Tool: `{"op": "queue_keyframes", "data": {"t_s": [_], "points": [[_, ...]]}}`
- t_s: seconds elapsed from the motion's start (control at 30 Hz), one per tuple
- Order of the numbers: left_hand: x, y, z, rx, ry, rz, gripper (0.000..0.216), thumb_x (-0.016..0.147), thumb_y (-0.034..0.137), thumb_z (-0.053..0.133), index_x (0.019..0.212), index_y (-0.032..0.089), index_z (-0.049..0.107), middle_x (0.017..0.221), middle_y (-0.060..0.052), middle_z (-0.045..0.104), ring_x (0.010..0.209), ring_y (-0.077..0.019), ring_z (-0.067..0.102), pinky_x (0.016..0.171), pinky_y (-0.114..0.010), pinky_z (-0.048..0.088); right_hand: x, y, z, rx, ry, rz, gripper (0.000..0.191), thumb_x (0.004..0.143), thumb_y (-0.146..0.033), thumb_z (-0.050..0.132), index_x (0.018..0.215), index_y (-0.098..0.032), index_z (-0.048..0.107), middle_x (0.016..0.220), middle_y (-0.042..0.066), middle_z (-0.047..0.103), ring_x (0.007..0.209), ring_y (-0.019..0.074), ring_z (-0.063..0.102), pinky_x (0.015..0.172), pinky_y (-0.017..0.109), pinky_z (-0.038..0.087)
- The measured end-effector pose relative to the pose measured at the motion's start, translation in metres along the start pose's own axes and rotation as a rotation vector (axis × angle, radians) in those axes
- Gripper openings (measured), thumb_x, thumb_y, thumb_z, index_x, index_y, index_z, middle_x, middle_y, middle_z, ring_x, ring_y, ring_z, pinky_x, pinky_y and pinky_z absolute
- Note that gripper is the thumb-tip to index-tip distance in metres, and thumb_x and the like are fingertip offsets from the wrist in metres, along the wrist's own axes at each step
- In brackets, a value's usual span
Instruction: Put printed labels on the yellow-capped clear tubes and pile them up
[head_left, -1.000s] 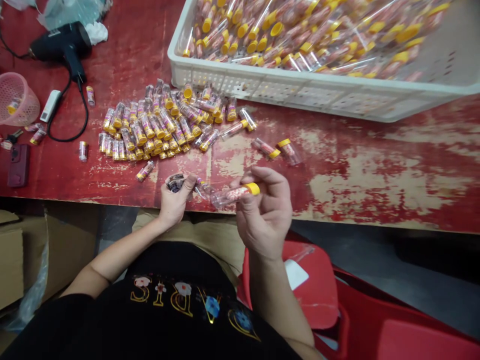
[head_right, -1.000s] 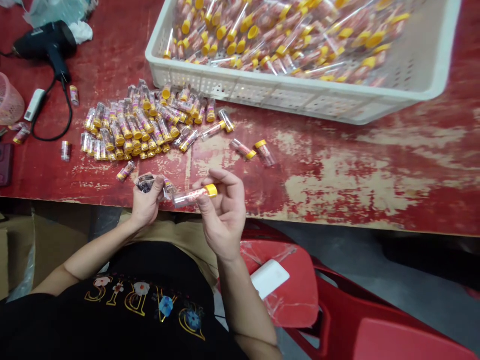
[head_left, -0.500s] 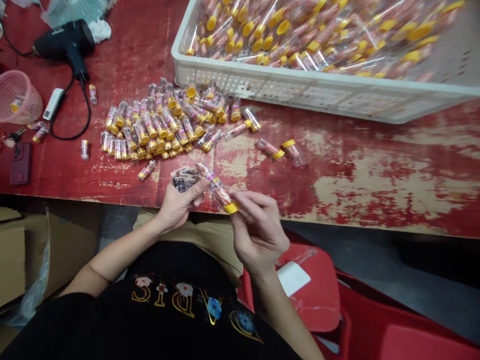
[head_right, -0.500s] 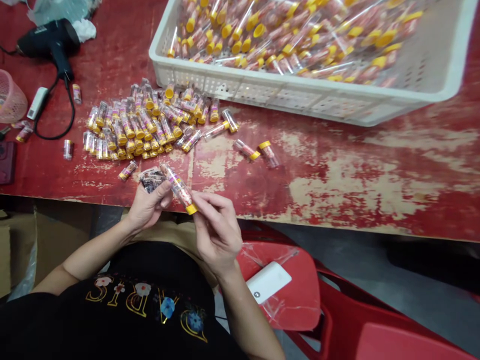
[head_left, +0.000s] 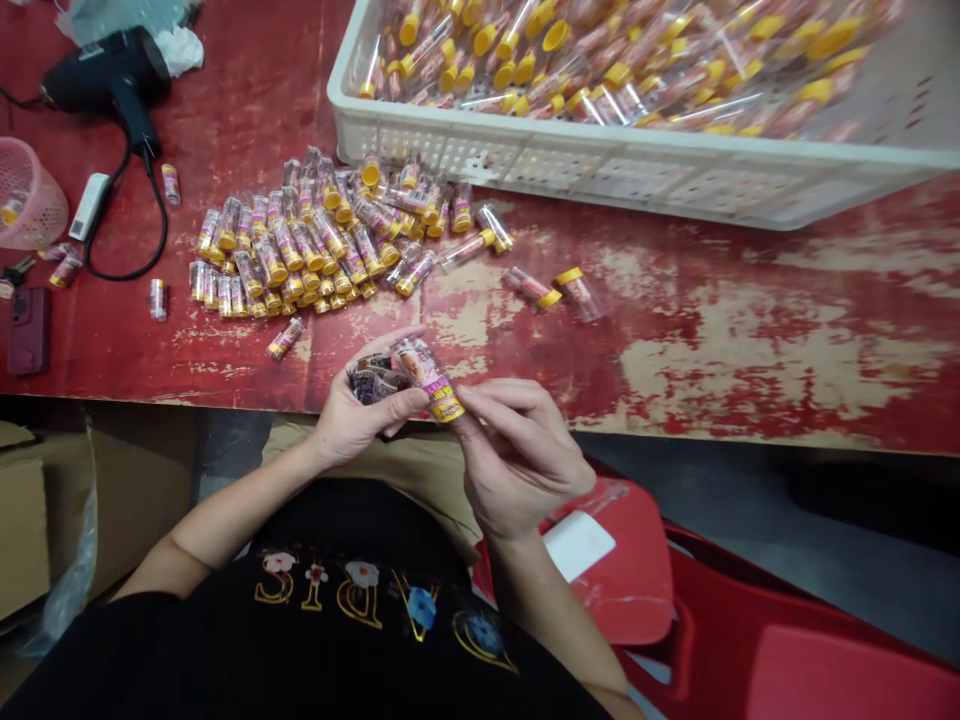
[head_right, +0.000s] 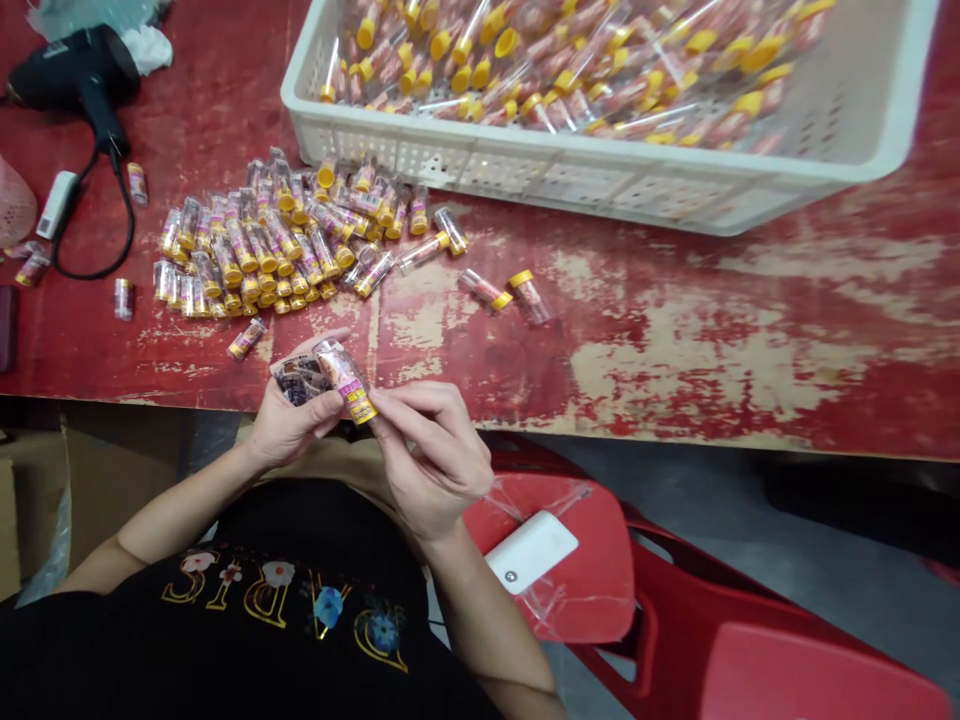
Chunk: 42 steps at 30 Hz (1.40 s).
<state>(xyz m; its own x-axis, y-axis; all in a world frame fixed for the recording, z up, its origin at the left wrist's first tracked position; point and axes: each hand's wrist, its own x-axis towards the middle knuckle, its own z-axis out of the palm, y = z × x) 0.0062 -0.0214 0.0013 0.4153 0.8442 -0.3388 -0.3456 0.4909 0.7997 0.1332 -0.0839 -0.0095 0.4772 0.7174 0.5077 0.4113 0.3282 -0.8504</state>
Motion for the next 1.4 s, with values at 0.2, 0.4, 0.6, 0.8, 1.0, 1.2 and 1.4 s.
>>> {"op": "queue_keyframes", "data": {"t_s": [0.2, 0.4, 0.6, 0.8, 1.0, 1.2, 1.4], "points": [[0.001, 0.001, 0.002, -0.054, 0.065, -0.054, 0.062, 0.057, 0.029, 0.094, 0.115, 0.023, 0.070, 0.067, 0.004, 0.060, 0.043, -0.0046, 0.041, 0.037, -0.020, 0.028, -0.001, 0.000, 0.001, -0.023, 0.019, -0.012, 0.041, 0.079, -0.009, 0.075, 0.108, -0.038, 0.076, 0.083, 0.000, 0.072, 0.077, 0.0171, 0.069, 0.069, 0.035, 0.059], [0.004, -0.003, -0.002, 0.034, 0.028, -0.003, 0.057, 0.064, 0.036, 0.090, 0.116, 0.023, 0.070, 0.067, 0.005, 0.057, 0.044, -0.0036, 0.038, 0.038, -0.020, 0.028, 0.000, 0.002, 0.003, -0.038, 0.016, 0.026, 0.037, 0.079, -0.010, 0.075, 0.105, -0.037, 0.076, 0.083, 0.000, 0.073, 0.077, 0.0171, 0.069, 0.068, 0.034, 0.058], [0.011, -0.010, -0.006, 0.016, 0.067, 0.011, 0.041, 0.064, 0.037, 0.090, 0.095, 0.018, 0.070, 0.066, 0.005, 0.056, 0.044, -0.0030, 0.038, 0.039, -0.020, 0.027, -0.002, 0.009, 0.008, 0.014, 0.022, 0.064, 0.039, 0.079, -0.008, 0.074, 0.105, -0.037, 0.077, 0.085, 0.000, 0.073, 0.076, 0.0157, 0.069, 0.066, 0.031, 0.057], [0.036, -0.009, -0.013, -0.069, 0.157, 0.035, 0.044, 0.063, 0.042, 0.090, 0.092, 0.017, 0.067, 0.059, 0.006, 0.054, 0.043, -0.0026, 0.038, 0.042, -0.018, 0.025, 0.016, 0.043, 0.036, 0.049, 0.044, 0.199, 0.021, 0.082, -0.018, 0.074, 0.099, -0.030, 0.079, 0.083, 0.002, 0.072, 0.076, 0.0156, 0.067, 0.066, 0.031, 0.055], [0.055, -0.007, -0.031, -0.255, 0.257, -0.020, 0.045, 0.079, 0.035, 0.077, 0.118, 0.018, 0.063, 0.090, -0.005, 0.072, 0.057, -0.0062, 0.053, 0.047, -0.016, 0.033, 0.086, 0.110, 0.113, -0.019, 0.027, 0.038, 0.014, 0.088, -0.028, 0.066, 0.094, -0.025, 0.079, 0.086, 0.003, 0.070, 0.084, 0.0174, 0.066, 0.077, 0.035, 0.056], [0.041, -0.010, -0.049, -0.272, 0.326, -0.061, 0.042, 0.083, 0.017, 0.071, 0.123, 0.015, 0.059, 0.105, -0.011, 0.075, 0.076, -0.0129, 0.068, 0.066, -0.023, 0.051, 0.090, 0.113, 0.122, -0.183, -0.259, -0.204, 0.025, 0.093, -0.026, 0.059, 0.114, -0.026, 0.073, 0.104, 0.005, 0.071, 0.104, 0.0207, 0.063, 0.096, 0.041, 0.052], [0.040, -0.010, -0.046, -0.242, 0.335, -0.155, 0.026, 0.082, 0.022, 0.077, 0.104, 0.013, 0.066, 0.094, -0.008, 0.076, 0.078, -0.0149, 0.072, 0.073, -0.026, 0.058, 0.082, 0.127, 0.025, -0.724, -0.177, 0.133, 0.028, 0.091, -0.020, 0.054, 0.115, -0.015, 0.068, 0.113, 0.017, 0.060, 0.114, 0.0301, 0.054, 0.098, 0.052, 0.046]]}}
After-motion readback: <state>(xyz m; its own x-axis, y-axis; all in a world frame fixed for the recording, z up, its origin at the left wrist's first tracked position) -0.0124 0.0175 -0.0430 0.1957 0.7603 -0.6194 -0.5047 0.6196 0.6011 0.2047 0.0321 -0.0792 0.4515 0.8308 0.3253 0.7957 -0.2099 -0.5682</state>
